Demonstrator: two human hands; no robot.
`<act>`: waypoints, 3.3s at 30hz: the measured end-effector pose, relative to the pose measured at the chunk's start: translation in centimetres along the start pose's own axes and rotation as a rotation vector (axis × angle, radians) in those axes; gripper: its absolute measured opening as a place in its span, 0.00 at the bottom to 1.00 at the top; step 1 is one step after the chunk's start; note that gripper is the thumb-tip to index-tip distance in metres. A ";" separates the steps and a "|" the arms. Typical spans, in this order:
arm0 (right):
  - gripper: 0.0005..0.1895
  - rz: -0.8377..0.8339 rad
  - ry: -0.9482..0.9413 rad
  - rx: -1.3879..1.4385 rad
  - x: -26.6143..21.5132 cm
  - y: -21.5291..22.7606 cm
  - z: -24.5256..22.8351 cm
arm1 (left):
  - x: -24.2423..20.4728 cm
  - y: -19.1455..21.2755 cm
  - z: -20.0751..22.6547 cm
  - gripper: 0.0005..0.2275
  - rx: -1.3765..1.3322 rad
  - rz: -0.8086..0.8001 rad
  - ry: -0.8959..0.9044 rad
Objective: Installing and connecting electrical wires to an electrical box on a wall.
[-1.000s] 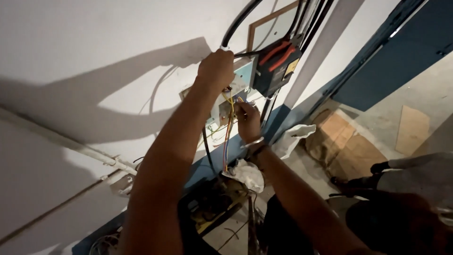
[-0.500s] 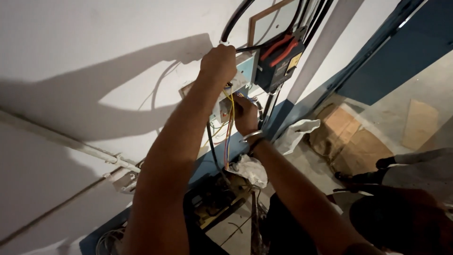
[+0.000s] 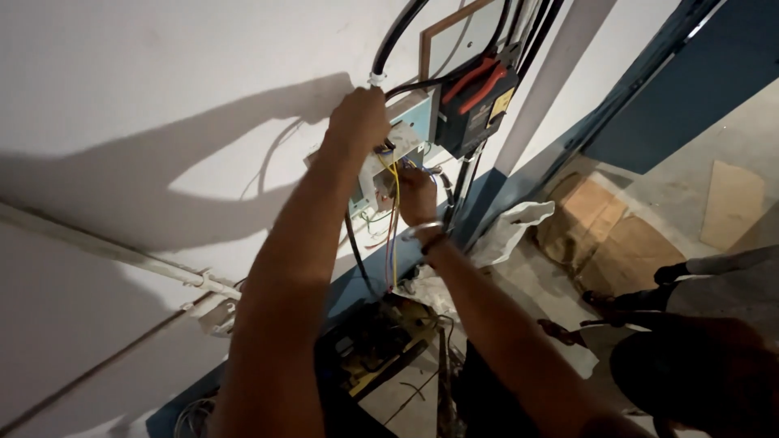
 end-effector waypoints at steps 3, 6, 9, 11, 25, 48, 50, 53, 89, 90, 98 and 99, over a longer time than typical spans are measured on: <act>0.07 -0.005 0.025 -0.030 -0.8 1.1 0.7 | -0.2 -3.0 -0.8 0.11 -0.020 -0.021 -0.031; 0.07 -0.041 0.015 0.048 -1.0 1.7 1.7 | -1.6 -4.8 -1.8 0.11 0.022 -0.073 -0.104; 0.07 -0.113 -0.065 0.204 -1.1 0.9 3.1 | -4.0 -4.3 -2.2 0.11 -0.066 -0.053 -0.244; 0.07 -0.146 -0.115 0.279 -1.2 0.1 4.5 | -5.9 -2.6 -1.5 0.12 -0.222 -0.009 -0.325; 0.08 -0.237 -0.264 0.527 -3.6 -1.9 10.2 | -4.8 -3.3 -2.9 0.14 -0.296 -0.157 0.066; 0.12 -0.188 -0.108 0.235 -3.1 4.1 2.6 | -2.2 -3.8 2.6 0.12 0.360 -0.376 -0.246; 0.12 -0.200 -0.106 0.187 -3.4 4.3 1.6 | -2.2 -4.6 1.7 0.12 0.373 -0.452 -0.210; 0.13 -0.221 -0.179 0.247 -4.9 2.9 3.0 | -1.3 -4.4 1.8 0.14 0.268 -0.306 -0.262; 0.17 -0.215 -0.270 0.254 -6.9 3.4 -0.7 | -3.1 -2.4 -1.0 0.18 -0.048 -0.209 -0.021; 0.16 -0.197 -0.261 0.261 -7.2 3.1 -0.5 | -2.7 -2.9 -0.7 0.15 0.070 -0.147 -0.143; 0.16 -0.138 -0.251 0.180 -7.4 3.9 -1.0 | -3.7 -2.2 0.3 0.22 -0.056 -0.173 -0.146; 0.15 -0.128 -0.276 0.219 -7.6 3.6 0.2 | -3.4 -2.6 -0.1 0.23 -0.028 -0.177 -0.110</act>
Point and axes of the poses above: each hand's wrist, its own x-axis towards the middle knuckle, its own y-axis out of the back of the hand, z = x × y, the point moved 10 cm from there along x, towards the middle knuckle, and after that the axes turned 1 degree about -z, right-handed, at the moved point
